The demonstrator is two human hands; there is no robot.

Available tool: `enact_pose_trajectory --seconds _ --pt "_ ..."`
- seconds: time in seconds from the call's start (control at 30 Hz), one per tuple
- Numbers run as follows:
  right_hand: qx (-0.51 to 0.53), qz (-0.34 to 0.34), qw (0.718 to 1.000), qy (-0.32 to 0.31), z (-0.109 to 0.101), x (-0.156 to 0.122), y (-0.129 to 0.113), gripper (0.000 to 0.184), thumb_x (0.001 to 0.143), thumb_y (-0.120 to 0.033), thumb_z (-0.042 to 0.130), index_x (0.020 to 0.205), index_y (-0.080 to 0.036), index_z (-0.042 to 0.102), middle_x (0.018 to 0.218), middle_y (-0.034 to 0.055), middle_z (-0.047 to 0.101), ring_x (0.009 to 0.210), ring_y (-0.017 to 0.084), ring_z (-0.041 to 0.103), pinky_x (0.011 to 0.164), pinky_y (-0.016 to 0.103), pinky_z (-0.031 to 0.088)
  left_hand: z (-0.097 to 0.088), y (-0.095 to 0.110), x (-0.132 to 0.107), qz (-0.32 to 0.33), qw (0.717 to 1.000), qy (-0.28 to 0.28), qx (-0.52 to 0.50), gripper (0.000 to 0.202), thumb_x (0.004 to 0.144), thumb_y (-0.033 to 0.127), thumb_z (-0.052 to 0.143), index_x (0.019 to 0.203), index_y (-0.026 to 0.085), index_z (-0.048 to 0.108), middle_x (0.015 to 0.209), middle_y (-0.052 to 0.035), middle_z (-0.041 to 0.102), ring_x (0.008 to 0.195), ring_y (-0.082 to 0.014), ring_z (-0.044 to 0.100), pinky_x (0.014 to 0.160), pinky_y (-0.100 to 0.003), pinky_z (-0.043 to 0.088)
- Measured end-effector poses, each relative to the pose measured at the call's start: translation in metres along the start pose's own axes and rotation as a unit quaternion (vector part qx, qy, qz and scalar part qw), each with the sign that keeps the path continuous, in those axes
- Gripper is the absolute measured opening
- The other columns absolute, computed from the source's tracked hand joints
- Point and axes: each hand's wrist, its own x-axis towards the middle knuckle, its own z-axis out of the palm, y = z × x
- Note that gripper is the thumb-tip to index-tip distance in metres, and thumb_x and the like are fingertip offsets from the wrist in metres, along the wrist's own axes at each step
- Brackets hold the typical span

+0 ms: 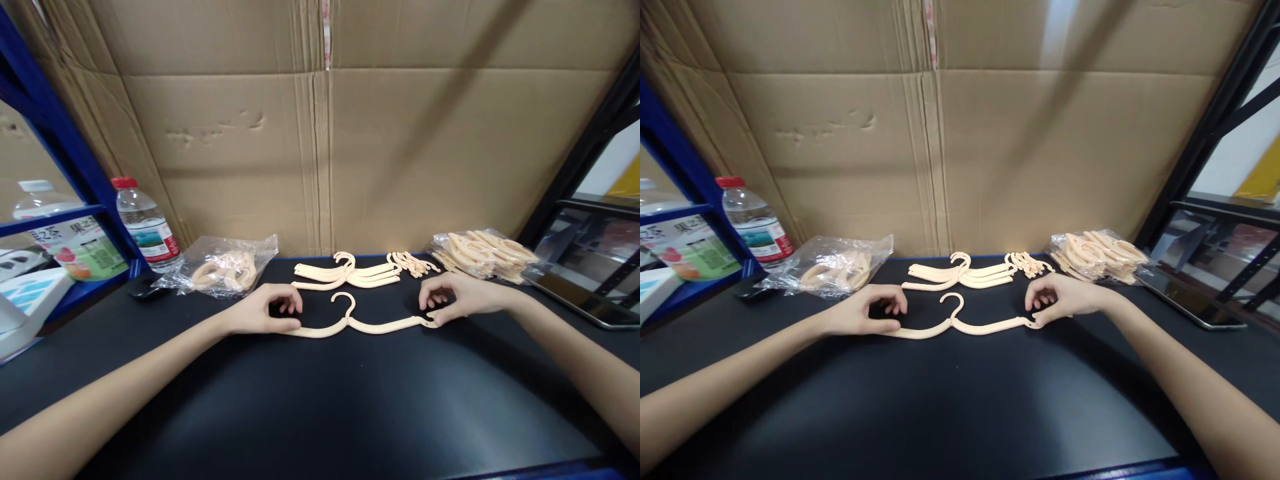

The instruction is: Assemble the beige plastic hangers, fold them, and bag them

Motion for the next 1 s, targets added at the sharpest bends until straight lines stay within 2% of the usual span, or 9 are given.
enact_pose_trajectory --seconds 0.1,0.3,0.63,0.83,0.93,1.0 --pt "-0.030 -0.031 0.998 -0.035 0.005 0.000 -0.008 0.032 0.064 -0.044 0.076 0.081 -0.017 0.069 0.077 0.0022 0.061 0.071 0.015 0.050 0.064 0.027 0.039 0.000 0.002 0.000 0.041 0.998 -0.043 -0.004 0.017 0.073 0.031 0.068 0.077 0.015 0.062 0.074 -0.0010 0.058 0.068 -0.0129 0.052 0.063 -0.024 0.043" --pt "-0.056 -0.048 0.997 -0.023 0.009 0.004 -0.008 0.024 0.070 -0.039 0.072 0.074 -0.016 0.068 0.076 0.0029 0.060 0.068 0.014 0.047 0.062 0.027 0.037 -0.001 0.000 0.001 0.023 0.998 -0.052 0.007 0.014 0.076 0.027 0.066 0.071 0.015 0.063 0.070 -0.0007 0.060 0.064 -0.0122 0.053 0.060 -0.023 0.043" --pt "-0.057 -0.052 0.997 0.004 0.013 0.007 -0.002 0.020 0.072 -0.037 0.068 0.076 -0.017 0.066 0.076 0.0022 0.060 0.067 0.014 0.047 0.061 0.027 0.038 -0.003 -0.007 0.001 -0.005 0.999 -0.034 -0.002 0.016 0.075 0.030 0.067 0.071 0.015 0.064 0.070 -0.0011 0.061 0.064 -0.0129 0.052 0.060 -0.023 0.042" --pt "-0.036 -0.041 0.998 0.020 0.013 0.006 -0.002 0.026 0.070 -0.041 0.069 0.082 -0.017 0.065 0.070 0.0001 0.055 0.065 0.014 0.046 0.057 0.026 0.036 -0.001 -0.007 0.000 -0.025 0.999 -0.014 -0.036 0.016 0.071 0.031 0.069 0.069 0.016 0.064 0.067 0.0004 0.059 0.063 -0.0125 0.051 0.059 -0.023 0.040" --pt "-0.029 -0.041 0.998 0.032 0.011 0.007 0.002 0.029 0.070 -0.044 0.069 0.085 -0.018 0.065 0.070 -0.0003 0.055 0.065 0.014 0.047 0.058 0.026 0.037 -0.001 -0.010 0.001 -0.045 0.996 0.011 -0.072 0.020 0.075 0.036 0.065 0.072 0.016 0.064 0.066 0.0004 0.059 0.061 -0.0125 0.051 0.057 -0.022 0.039" --pt "0.000 -0.036 0.997 0.075 0.009 0.009 0.007 0.030 0.073 -0.047 0.066 0.085 -0.019 0.065 0.072 0.0006 0.057 0.066 0.015 0.050 0.060 0.027 0.039 -0.001 -0.016 0.002 -0.061 0.992 0.046 -0.100 0.023 0.079 0.038 0.059 0.073 0.016 0.063 0.064 0.0006 0.057 0.060 -0.0125 0.051 0.055 -0.022 0.039"
